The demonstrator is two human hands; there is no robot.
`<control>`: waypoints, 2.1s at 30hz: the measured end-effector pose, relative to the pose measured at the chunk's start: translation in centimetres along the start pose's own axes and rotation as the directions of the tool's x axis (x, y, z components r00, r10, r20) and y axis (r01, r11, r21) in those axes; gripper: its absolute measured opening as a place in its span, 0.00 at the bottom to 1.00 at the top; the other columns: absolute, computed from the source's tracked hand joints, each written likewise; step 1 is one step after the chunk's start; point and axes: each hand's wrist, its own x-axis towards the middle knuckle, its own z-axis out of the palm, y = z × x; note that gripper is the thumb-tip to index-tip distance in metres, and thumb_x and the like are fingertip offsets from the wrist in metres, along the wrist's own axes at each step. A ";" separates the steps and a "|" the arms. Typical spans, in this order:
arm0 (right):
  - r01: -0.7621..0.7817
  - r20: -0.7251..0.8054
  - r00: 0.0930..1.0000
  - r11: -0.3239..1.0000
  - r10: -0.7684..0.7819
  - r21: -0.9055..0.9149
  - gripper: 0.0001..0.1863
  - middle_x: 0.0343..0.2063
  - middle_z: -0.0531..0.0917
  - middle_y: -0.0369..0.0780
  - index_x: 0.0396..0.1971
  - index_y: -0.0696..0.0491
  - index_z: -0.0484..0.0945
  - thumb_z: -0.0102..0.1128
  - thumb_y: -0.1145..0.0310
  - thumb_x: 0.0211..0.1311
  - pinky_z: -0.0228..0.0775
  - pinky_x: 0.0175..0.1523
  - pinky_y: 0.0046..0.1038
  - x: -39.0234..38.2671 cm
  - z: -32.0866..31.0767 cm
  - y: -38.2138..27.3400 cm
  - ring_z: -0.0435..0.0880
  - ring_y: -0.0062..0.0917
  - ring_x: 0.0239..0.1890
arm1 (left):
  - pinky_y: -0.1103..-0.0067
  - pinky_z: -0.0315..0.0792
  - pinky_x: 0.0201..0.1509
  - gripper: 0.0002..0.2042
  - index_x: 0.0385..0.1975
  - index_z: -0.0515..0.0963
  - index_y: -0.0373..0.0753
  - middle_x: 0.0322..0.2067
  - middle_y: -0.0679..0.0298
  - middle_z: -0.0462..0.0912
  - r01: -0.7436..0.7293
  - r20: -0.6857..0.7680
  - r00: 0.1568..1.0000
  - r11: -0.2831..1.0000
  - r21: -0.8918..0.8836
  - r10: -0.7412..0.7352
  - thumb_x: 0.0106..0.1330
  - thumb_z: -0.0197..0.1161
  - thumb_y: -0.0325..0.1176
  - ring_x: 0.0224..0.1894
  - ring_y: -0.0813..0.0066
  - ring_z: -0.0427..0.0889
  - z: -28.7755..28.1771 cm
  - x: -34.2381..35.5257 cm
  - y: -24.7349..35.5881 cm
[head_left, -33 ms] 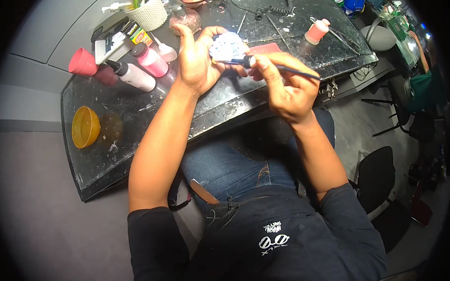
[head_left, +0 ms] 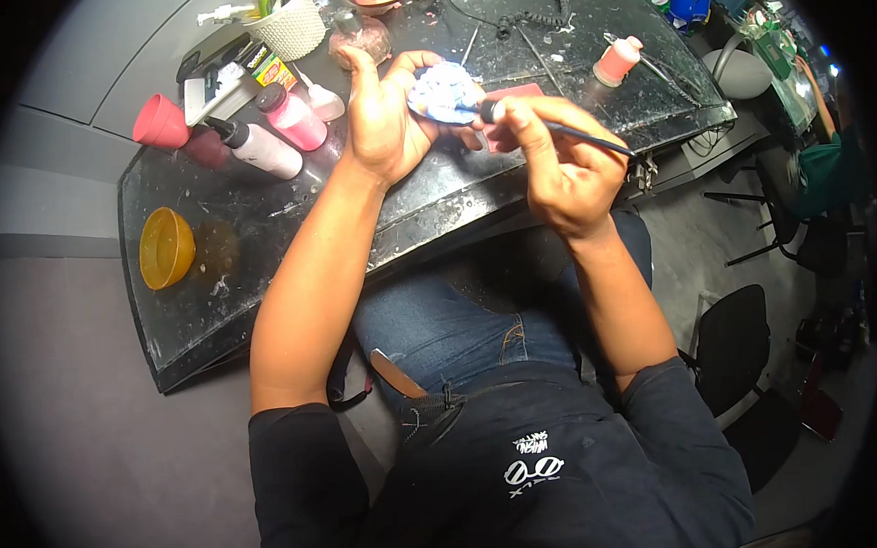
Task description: The person uses a brush to apply a blue substance to a dental impression, then uses an air tool to blow air onto the surface of the impression.
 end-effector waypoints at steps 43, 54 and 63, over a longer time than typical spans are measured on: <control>0.131 0.114 0.987 0.974 -0.111 -0.187 0.02 0.28 0.87 0.43 0.32 0.62 0.85 0.67 0.80 0.58 0.78 0.34 0.24 1.2 -0.1 -1.1 0.87 0.28 0.28 | 0.62 0.81 0.31 0.50 0.51 0.66 0.34 0.41 0.42 0.81 0.001 -0.035 0.999 0.998 0.058 0.001 0.60 0.20 0.80 0.37 0.50 0.85 0.2 0.0 0.4; 0.072 0.092 0.995 0.957 -0.048 -0.280 0.03 0.29 0.87 0.43 0.32 0.60 0.85 0.67 0.79 0.58 0.78 0.36 0.27 1.8 0.2 -2.3 0.87 0.33 0.29 | 0.64 0.80 0.30 0.50 0.50 0.67 0.34 0.38 0.47 0.82 0.020 -0.041 0.999 0.995 0.095 -0.016 0.60 0.21 0.80 0.34 0.53 0.84 0.2 0.1 0.4; 0.011 0.144 0.989 0.986 0.013 -0.165 0.02 0.26 0.87 0.42 0.30 0.63 0.84 0.65 0.80 0.60 0.77 0.32 0.24 1.3 0.9 -2.1 0.87 0.27 0.25 | 0.64 0.80 0.31 0.50 0.50 0.67 0.34 0.39 0.48 0.82 0.011 -0.113 0.994 0.995 0.104 0.001 0.60 0.22 0.81 0.35 0.56 0.85 0.6 -0.1 0.5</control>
